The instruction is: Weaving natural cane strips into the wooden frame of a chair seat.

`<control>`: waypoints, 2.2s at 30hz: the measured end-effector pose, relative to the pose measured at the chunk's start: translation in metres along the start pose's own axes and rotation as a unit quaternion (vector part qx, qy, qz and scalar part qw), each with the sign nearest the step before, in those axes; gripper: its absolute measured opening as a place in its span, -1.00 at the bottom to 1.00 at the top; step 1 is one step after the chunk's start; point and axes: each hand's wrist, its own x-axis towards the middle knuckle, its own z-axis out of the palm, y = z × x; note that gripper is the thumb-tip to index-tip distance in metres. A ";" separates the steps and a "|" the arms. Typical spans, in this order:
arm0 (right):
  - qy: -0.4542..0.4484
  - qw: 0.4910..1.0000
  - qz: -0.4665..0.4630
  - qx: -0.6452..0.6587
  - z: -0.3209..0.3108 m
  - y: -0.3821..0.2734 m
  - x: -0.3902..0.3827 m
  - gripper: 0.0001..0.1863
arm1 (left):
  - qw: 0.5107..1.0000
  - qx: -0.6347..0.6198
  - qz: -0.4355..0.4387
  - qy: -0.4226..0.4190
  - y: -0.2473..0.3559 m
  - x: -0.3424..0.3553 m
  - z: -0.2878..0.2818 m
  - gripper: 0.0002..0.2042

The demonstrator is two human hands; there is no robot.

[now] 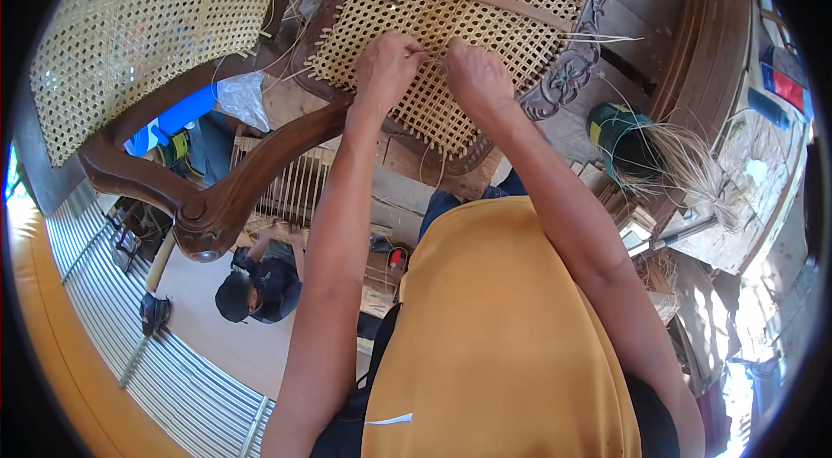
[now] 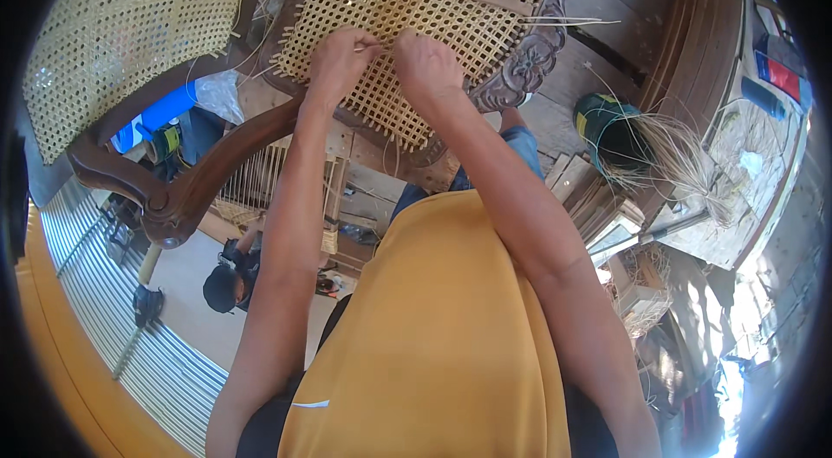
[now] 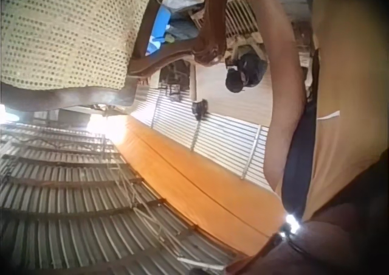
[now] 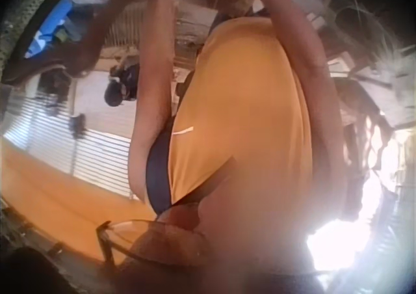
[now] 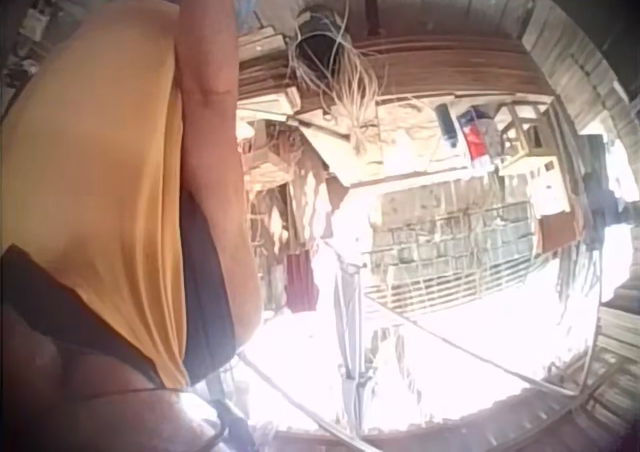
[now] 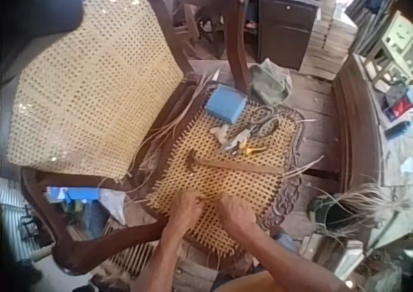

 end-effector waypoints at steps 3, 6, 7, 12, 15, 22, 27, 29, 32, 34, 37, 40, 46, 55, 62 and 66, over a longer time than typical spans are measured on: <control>-0.040 0.997 0.018 0.060 -0.005 0.012 0.000 -0.77 | 0.997 0.063 0.050 0.014 0.011 -0.002 0.003 -0.86; -0.005 0.999 0.012 0.043 -0.005 0.017 0.006 -0.70 | 0.991 0.105 0.063 0.061 0.013 -0.007 0.009 -0.84; 0.020 1.000 0.001 0.023 -0.005 0.017 0.006 -0.70 | 0.981 0.133 0.078 0.119 0.016 -0.009 0.010 -0.84; -0.006 0.999 0.041 0.011 -0.053 0.044 -0.005 -0.66 | 0.994 -0.016 0.105 0.033 0.029 -0.004 0.021 -0.87; 0.012 0.999 0.044 0.028 -0.037 0.054 -0.007 -0.67 | 0.992 -0.060 0.112 0.003 0.027 0.000 0.025 -0.87; 0.002 1.000 -0.015 -0.027 -0.013 0.024 -0.010 -0.82 | 0.999 -0.051 0.009 0.009 0.009 0.006 0.011 -0.94; -0.007 0.999 -0.036 -0.033 -0.014 0.016 -0.001 -0.87 | 0.997 -0.069 -0.006 0.030 0.003 0.008 0.014 -0.93; -0.014 0.999 -0.036 -0.027 -0.011 0.014 0.003 -0.87 | 0.997 -0.073 -0.012 0.029 0.001 0.008 0.016 -0.93; 0.003 1.000 -0.007 0.008 -0.006 0.018 0.005 -0.83 | 0.993 -0.114 -0.014 0.021 0.005 0.007 0.019 -0.93; -0.026 0.995 0.033 0.086 -0.011 0.028 0.005 -0.77 | 0.997 -0.052 0.045 0.034 0.012 0.006 0.023 -0.92; -0.013 0.998 0.036 0.059 -0.010 0.027 0.008 -0.71 | 0.994 -0.087 0.044 0.051 0.015 -0.004 0.028 -0.92; -0.009 1.000 0.026 0.012 -0.027 0.037 0.009 -0.64 | 0.993 -0.002 0.066 0.096 0.021 -0.012 0.037 -0.86; 0.024 0.999 0.019 0.017 -0.061 0.072 -0.011 -0.63 | 0.980 -0.055 0.172 0.087 0.045 -0.008 0.040 -0.82; 0.012 0.998 -0.018 -0.051 -0.020 0.036 -0.009 -0.89 | 0.985 -0.153 -0.029 0.069 0.024 0.000 0.031 -0.95; -0.005 1.000 -0.002 0.019 -0.012 0.040 0.003 -0.86 | 0.993 -0.111 -0.011 0.045 0.023 0.010 0.033 -0.92; -0.023 0.995 0.026 0.097 -0.015 0.049 0.006 -0.74 | 0.993 -0.090 0.045 0.058 0.024 0.010 0.036 -0.91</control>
